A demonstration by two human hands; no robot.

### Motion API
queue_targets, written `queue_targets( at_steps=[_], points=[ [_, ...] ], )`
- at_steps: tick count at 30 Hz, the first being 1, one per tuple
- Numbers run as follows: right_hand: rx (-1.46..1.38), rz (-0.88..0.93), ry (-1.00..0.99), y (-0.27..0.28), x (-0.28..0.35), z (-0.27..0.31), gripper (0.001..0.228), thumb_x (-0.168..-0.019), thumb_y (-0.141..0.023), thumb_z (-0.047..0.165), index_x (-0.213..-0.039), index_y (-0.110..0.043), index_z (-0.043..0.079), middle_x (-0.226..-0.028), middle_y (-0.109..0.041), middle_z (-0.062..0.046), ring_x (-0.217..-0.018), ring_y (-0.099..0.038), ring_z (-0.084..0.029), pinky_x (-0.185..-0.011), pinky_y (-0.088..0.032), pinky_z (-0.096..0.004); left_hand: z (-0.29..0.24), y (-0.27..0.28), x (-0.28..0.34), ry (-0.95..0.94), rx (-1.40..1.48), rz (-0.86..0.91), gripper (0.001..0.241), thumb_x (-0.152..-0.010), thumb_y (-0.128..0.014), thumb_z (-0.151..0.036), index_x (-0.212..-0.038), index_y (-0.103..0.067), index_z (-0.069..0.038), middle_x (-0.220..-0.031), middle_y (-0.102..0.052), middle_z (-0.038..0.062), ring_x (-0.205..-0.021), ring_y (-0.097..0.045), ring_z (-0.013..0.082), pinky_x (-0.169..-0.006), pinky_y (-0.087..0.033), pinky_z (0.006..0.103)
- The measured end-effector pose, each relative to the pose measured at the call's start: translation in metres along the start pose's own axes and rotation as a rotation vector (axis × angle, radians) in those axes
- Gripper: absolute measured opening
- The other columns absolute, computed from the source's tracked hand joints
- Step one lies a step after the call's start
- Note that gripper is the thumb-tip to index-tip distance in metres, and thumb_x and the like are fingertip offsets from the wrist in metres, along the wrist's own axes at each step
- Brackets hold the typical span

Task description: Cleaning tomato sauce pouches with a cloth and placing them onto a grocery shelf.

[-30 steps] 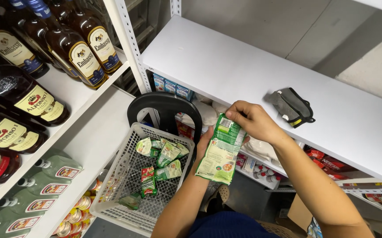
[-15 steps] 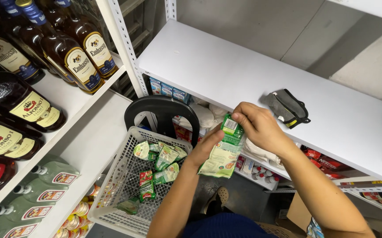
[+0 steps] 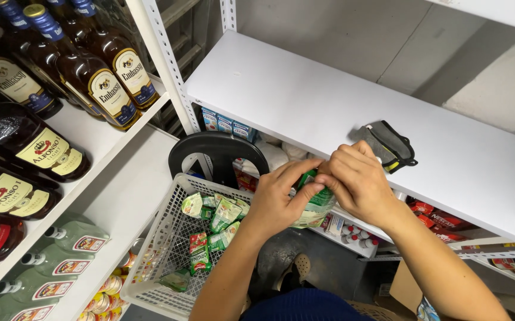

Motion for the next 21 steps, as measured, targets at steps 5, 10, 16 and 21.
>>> queue_targets(
  at_steps=[5, 10, 16, 21],
  points=[
    [0.044, -0.056, 0.062, 0.005, 0.004, 0.002, 0.015, -0.087, -0.076, 0.016, -0.083, -0.064, 0.007, -0.073, -0.055, -0.003, -0.072, -0.051, -0.021, -0.078, -0.035, -0.038, -0.016, 0.006, -0.004, 0.041, -0.083, 0.049, 0.027, -0.099, -0.071, -0.024, -0.119, -0.067, -0.005, -0.11, -0.074, 0.012, -0.092, -0.076, 0.0294, -0.079, -0.06, 0.0372],
    [0.142, -0.098, 0.108, 0.005, 0.01, 0.0, 0.016, -0.083, -0.079, 0.021, -0.082, -0.068, 0.01, -0.069, -0.055, 0.0, -0.069, -0.048, -0.022, -0.083, -0.034, -0.043, -0.021, 0.005, -0.005, 0.053, -0.119, 0.098, 0.024, -0.1, -0.069, -0.021, -0.117, -0.066, -0.005, -0.108, -0.074, 0.012, -0.089, -0.075, 0.0311, -0.074, -0.058, 0.0387],
    [0.045, -0.228, -0.013, -0.001, 0.024, -0.01, 0.025, -0.083, -0.082, 0.031, -0.082, -0.066, 0.013, -0.072, -0.056, 0.004, -0.073, -0.049, -0.018, -0.086, -0.034, -0.04, -0.017, -0.001, -0.001, 0.0, -0.09, 0.004, 0.021, -0.101, -0.069, -0.021, -0.117, -0.068, -0.006, -0.107, -0.074, 0.011, -0.091, -0.076, 0.0287, -0.076, -0.06, 0.0362],
    [0.092, -0.277, 0.033, -0.002, 0.03, -0.012, 0.035, -0.083, -0.079, 0.039, -0.071, -0.06, 0.012, -0.066, -0.051, 0.002, -0.068, -0.048, -0.02, -0.081, -0.034, -0.039, -0.021, -0.004, -0.003, -0.027, -0.134, 0.198, 0.024, -0.101, -0.064, -0.02, -0.121, -0.069, -0.007, -0.101, -0.069, 0.008, -0.079, -0.072, 0.0247, -0.067, -0.058, 0.0356]
  ],
)
Point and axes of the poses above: each hand's wrist, its own x-axis away from the middle knuckle, its own y-axis out of the back of the hand, z = x × y, the point moved 2 cm from there along -x, towards the middle knuckle
